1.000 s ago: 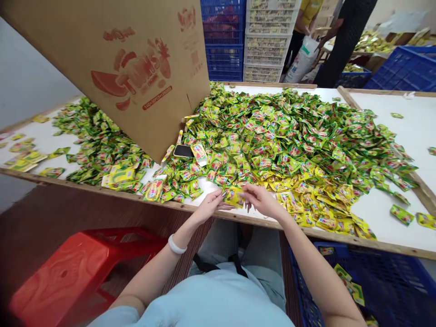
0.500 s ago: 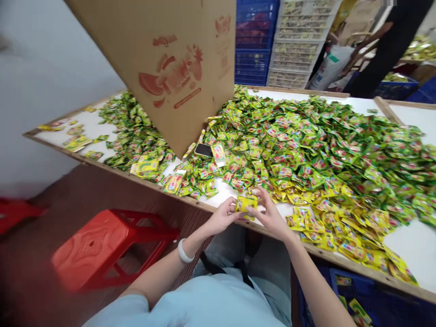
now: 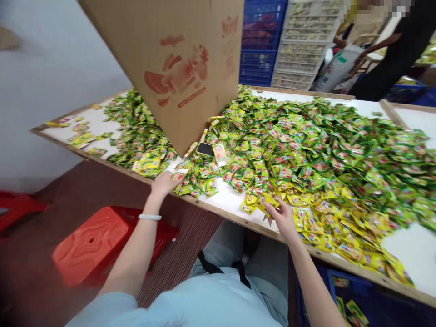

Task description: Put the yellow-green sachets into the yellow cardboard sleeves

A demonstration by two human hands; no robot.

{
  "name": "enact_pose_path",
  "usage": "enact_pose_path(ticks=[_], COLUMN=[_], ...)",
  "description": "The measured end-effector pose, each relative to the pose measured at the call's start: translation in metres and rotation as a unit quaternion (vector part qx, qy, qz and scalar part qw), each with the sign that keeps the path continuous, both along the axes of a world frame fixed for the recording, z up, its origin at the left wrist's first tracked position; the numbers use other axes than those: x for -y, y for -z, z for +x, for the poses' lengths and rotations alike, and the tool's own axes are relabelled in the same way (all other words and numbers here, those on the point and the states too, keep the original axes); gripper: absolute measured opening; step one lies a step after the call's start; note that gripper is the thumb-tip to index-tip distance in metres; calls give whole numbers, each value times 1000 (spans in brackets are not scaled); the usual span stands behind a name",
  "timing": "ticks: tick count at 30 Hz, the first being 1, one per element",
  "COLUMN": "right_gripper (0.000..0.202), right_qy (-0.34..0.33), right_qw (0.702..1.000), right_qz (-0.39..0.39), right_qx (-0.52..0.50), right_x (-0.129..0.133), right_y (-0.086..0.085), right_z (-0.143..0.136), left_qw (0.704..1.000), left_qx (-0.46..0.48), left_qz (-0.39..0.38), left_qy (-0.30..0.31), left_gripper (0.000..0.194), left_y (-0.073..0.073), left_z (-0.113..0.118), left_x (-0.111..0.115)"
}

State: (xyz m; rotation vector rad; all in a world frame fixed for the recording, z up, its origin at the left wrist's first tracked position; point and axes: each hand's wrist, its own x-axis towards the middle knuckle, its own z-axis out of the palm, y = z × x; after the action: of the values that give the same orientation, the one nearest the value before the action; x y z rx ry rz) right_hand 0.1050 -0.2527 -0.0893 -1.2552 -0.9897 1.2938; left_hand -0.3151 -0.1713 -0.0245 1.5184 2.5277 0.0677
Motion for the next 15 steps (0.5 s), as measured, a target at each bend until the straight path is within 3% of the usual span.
enact_pose_path(ticks=[3,5,7,9,10,12,15], right_gripper=[45,42,42,42,42,39,33], right_qy=[-4,-7,-13,-32,-41,-52,-60], right_qw=[998,998,998,998,998,997,991], right_qz=[-1,5,10,16,23,52,121], right_qx=[-56,-65,-66,-59,-49,-27,-7], right_x=[-2,-2,1,3,4,4,3], right_y=[-2,-4,-10,-20,-28,-48,-80], right_z=[-3,-4,-2,1,2,0,-13], left_qw=[1000,998,989,959,933,843,721], left_qx=[8,19,71,204,296,492,637], left_qz=[-11,45,126,183,181,98,-36], left_qy=[19,27,38,72,102,192,270], left_gripper=[57,50,47,50,51,50,47], left_y=[11,12,7,1,-1,-1,4], left_z=[-17,-17,-7,14,30,69,134], left_x=[-12,-13,-8,2,9,24,49])
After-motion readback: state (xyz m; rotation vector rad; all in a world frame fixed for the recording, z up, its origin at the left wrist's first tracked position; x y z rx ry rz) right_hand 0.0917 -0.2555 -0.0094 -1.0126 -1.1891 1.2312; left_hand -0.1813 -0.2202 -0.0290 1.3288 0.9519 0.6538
